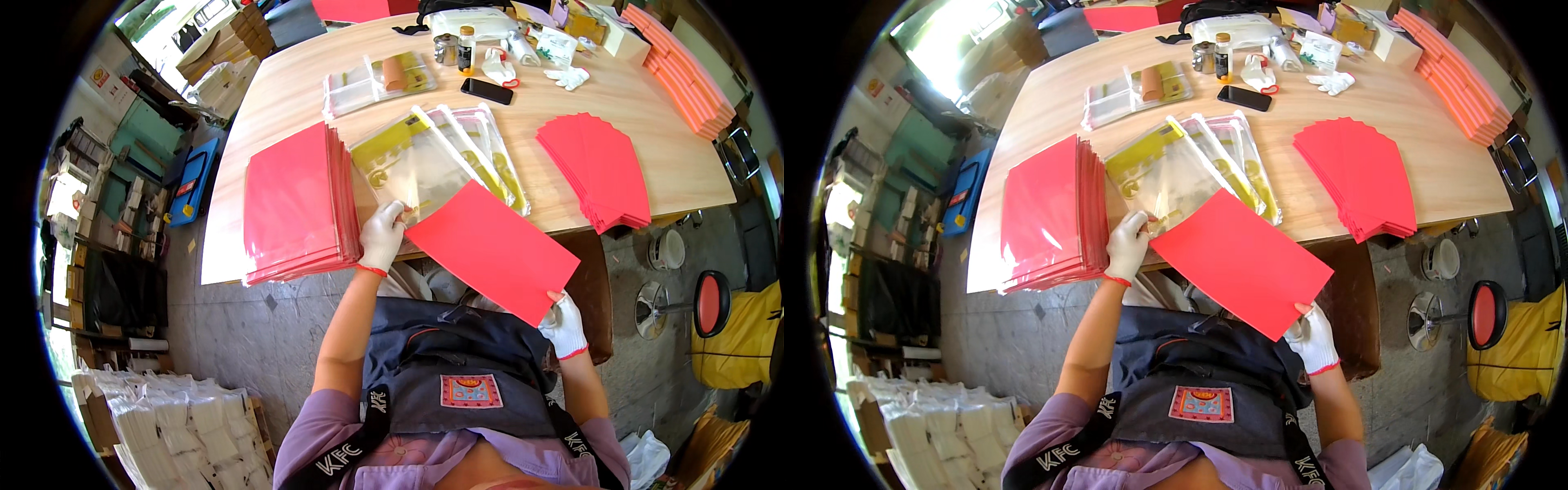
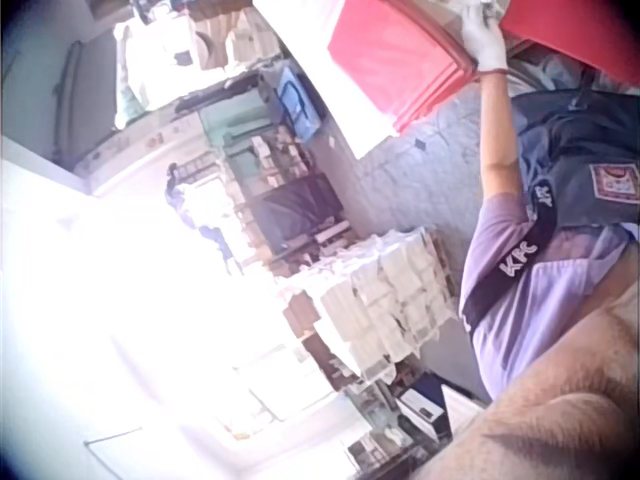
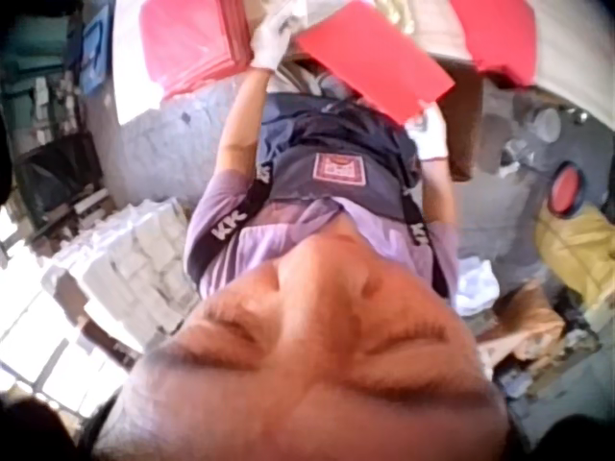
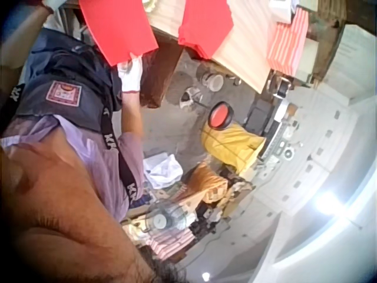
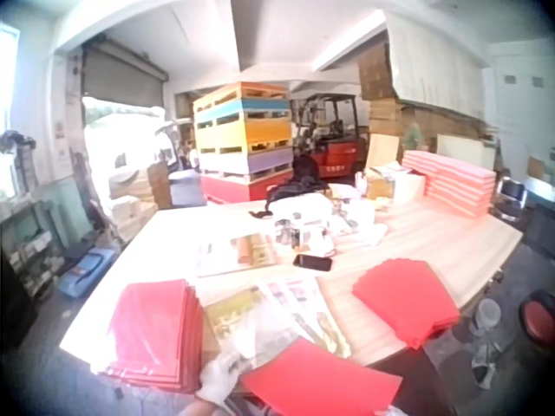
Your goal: The person repeatedly picks up red envelopes from a stack on the table, places them into clear plastic sleeves, and then stacks the packaged envelopes on the right side of the table. The process is continuous and repetitive throughout the video.
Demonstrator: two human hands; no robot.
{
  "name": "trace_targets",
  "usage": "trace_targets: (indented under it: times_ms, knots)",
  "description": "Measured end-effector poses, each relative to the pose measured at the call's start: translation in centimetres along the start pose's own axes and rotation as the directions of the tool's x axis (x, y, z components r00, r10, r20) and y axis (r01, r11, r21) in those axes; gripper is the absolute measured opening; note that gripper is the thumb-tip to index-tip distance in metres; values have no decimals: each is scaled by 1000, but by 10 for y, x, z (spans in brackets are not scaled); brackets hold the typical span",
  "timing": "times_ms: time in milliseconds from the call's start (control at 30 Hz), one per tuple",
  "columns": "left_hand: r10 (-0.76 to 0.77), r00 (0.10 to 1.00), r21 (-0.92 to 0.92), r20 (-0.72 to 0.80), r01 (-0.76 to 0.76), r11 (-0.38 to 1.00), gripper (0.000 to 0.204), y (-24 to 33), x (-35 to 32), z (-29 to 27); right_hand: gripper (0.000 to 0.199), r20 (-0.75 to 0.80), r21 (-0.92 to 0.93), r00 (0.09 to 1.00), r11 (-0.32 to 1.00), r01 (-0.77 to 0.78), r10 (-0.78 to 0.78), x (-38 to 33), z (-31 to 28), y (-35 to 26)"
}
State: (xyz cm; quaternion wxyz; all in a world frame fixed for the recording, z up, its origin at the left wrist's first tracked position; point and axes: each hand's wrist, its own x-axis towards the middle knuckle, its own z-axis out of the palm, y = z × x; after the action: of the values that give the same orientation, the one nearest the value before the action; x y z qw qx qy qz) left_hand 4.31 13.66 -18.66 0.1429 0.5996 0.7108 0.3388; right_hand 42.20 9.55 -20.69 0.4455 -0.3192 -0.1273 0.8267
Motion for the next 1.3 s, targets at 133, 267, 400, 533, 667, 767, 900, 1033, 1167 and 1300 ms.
trace_targets:
  times_ms: [133,267,400,533,667,767,900,1033,1167,1300]
  knots:
    - [135,988,-329,-77,-153,932,30,6,6,-4,29,148,83,988,994,-65,53,-3,1,-4]
    - [150,989,-108,6,-148,983,30,21,-1,-8,30,39,38,998,998,44,-45,-3,14,-1]
    - [202,975,182,-93,-183,966,29,20,-11,0,33,-126,-33,980,988,154,-157,-11,44,8]
    - [229,913,-151,-336,-292,944,54,24,-31,31,33,-63,-24,988,990,139,-140,-19,47,15]
    - [-491,848,-945,-197,-31,326,57,46,-40,89,29,149,-161,981,975,150,-126,-34,58,22]
    - [-526,750,-903,402,420,-92,44,21,-37,123,28,65,-278,988,948,156,-143,-44,74,24]
    - [-126,806,-768,578,486,-418,36,24,-66,139,25,-49,-319,996,946,54,-74,-47,83,20]
    - [-180,776,-733,604,453,-508,34,-4,-118,189,23,-130,-251,988,961,-117,86,-11,55,45]
    - [-582,777,-706,241,552,444,24,-7,-126,223,30,-11,90,996,992,-92,93,62,44,85]
    - [-435,683,-791,587,600,-125,21,51,-102,124,45,162,82,986,995,-58,45,86,47,82]
